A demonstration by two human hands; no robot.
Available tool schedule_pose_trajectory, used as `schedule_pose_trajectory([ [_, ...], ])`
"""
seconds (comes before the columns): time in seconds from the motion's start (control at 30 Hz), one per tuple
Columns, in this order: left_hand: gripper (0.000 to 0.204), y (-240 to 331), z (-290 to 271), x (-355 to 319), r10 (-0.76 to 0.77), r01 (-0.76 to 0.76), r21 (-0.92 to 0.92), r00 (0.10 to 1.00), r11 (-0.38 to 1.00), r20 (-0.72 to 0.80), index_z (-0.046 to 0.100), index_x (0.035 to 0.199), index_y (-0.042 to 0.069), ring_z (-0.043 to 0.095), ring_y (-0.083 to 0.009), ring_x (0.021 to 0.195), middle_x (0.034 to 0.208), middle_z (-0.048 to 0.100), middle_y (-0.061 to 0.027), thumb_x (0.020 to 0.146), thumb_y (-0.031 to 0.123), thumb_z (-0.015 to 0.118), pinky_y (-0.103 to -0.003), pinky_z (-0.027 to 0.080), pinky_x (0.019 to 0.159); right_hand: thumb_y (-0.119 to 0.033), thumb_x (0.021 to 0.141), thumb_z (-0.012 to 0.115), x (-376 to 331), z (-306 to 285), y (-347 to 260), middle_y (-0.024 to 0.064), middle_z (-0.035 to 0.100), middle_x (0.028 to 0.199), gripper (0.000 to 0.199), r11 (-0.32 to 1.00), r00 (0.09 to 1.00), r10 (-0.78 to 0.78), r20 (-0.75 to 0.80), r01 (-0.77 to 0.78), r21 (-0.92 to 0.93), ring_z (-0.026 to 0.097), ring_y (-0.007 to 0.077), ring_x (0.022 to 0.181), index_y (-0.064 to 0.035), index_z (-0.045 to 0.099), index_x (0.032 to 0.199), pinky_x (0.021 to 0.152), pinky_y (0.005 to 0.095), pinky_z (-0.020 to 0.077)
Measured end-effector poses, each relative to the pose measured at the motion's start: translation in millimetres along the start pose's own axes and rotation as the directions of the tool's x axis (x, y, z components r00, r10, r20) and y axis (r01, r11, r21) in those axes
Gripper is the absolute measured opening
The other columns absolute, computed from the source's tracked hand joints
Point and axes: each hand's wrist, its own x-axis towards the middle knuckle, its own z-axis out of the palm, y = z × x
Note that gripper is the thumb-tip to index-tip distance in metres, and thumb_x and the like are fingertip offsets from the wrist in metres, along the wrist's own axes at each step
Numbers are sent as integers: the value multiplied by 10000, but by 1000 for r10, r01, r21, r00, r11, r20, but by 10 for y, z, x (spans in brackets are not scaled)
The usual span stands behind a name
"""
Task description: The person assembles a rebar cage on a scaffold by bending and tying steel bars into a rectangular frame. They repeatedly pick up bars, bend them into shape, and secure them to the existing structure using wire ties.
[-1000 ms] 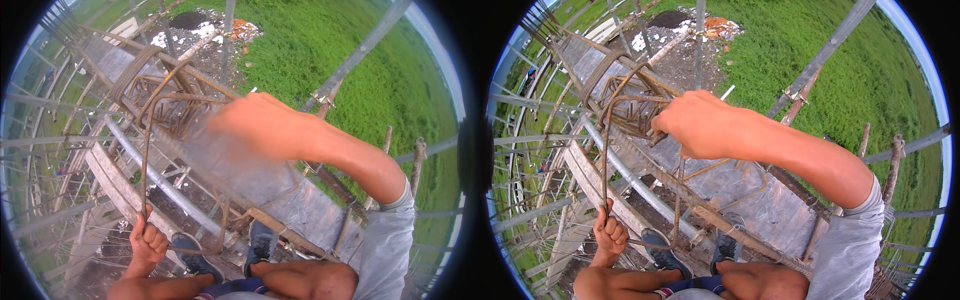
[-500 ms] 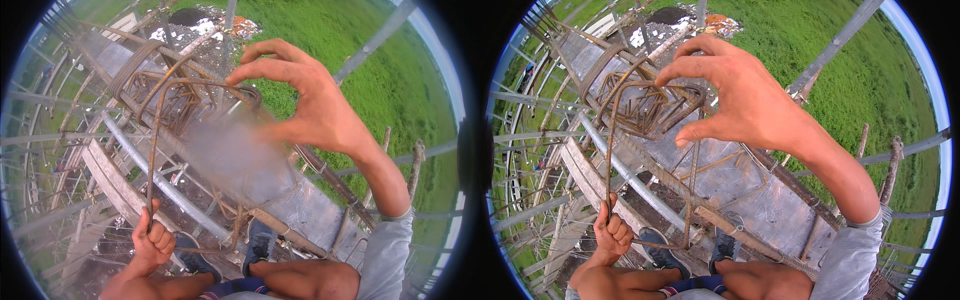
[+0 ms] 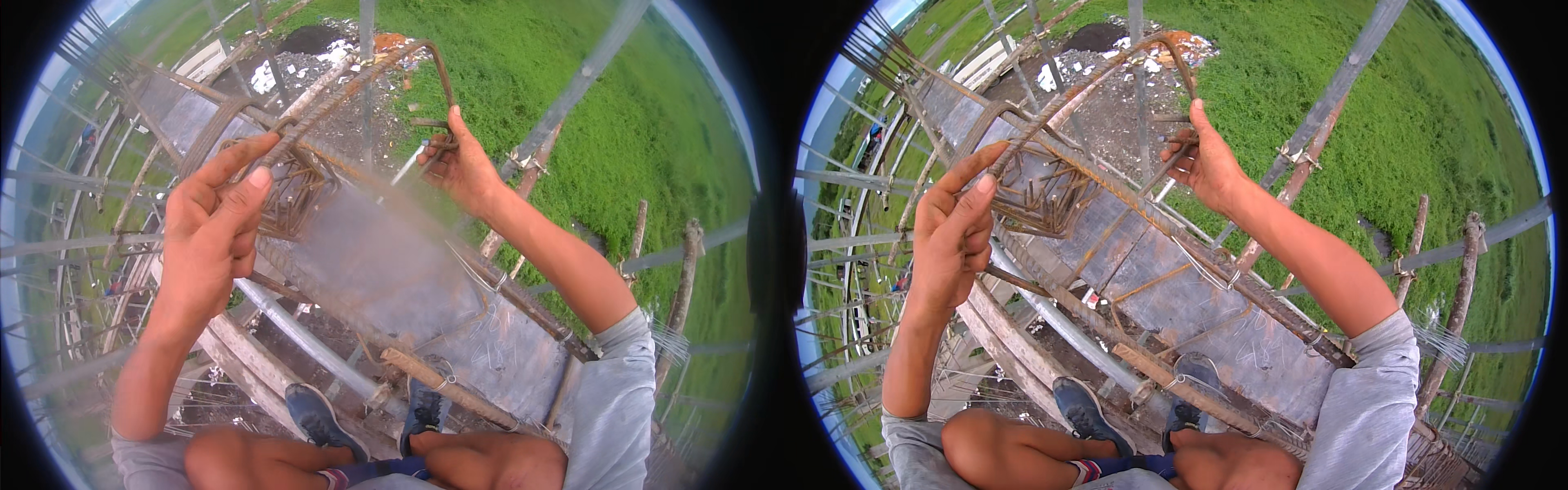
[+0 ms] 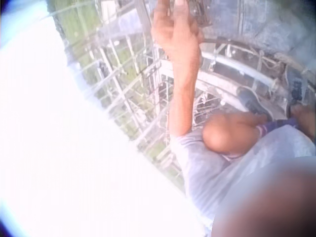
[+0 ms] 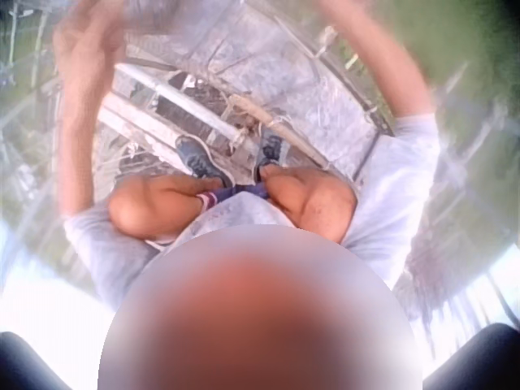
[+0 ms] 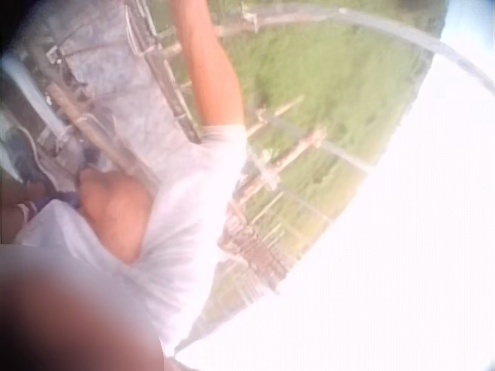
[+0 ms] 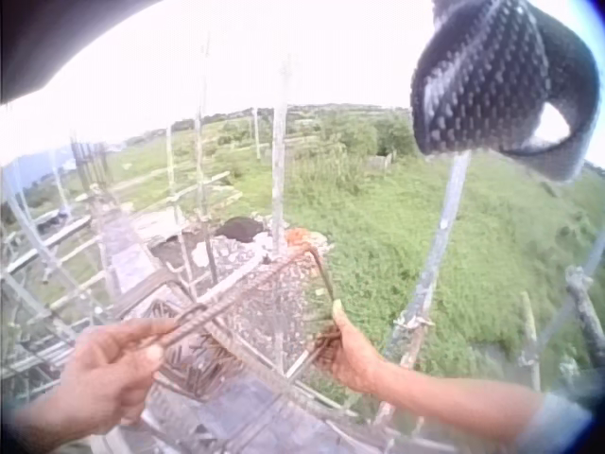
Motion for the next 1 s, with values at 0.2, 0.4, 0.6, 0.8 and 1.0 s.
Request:
schedule_pose_trajectory([
  [0.2,376,464,1,624,-71,-33,697,990,716,120,708,1249,-7,369,-23,489,620,475,71,992,266,678,-243,294,448,-710,956,553,255,-1348,1117,186,699,1230,809,558,953,190,237,94,-825,687,342,1101,11,599,1318,938,479,556],
  [0.4,273,238,431,1350,-143,-342,928,921,150,362,752,1016,-69,744,-357,884,932,755,-229,892,159,669,-434,573,824,-329,941,695,299,-2079,1528,264,712,1096,421,-151,922,263,285,331,-932,685,435,1035,9,649,1188,880,533,549],
  [0.6,328,75,571,1170,209,-375,911,890,-172,405,710,1088,-22,703,-414,939,1024,717,-231,891,240,735,-489,557,852,-241,984,641,339,-2036,1867,229,720,1001,295,51,946,-15,325,326,-944,707,392,962,2,633,1153,825,481,552],
  [0.8,325,518,131,-237,465,-481,876,781,23,417,654,1068,27,624,-387,787,893,607,-164,858,234,792,-440,492,707,-289,1031,603,-33,-1433,1510,150,717,929,319,437,913,-32,406,379,-816,691,248,885,3,654,1147,807,407,528],
  [1.0,290,459,-528,-853,19,-270,939,962,211,272,653,982,37,577,-383,669,766,564,-131,813,220,802,-469,419,588,-321,1090,538,-260,-657,-56,28,662,791,371,290,896,-268,354,426,-857,529,114,706,19,666,1169,650,328,439],
])
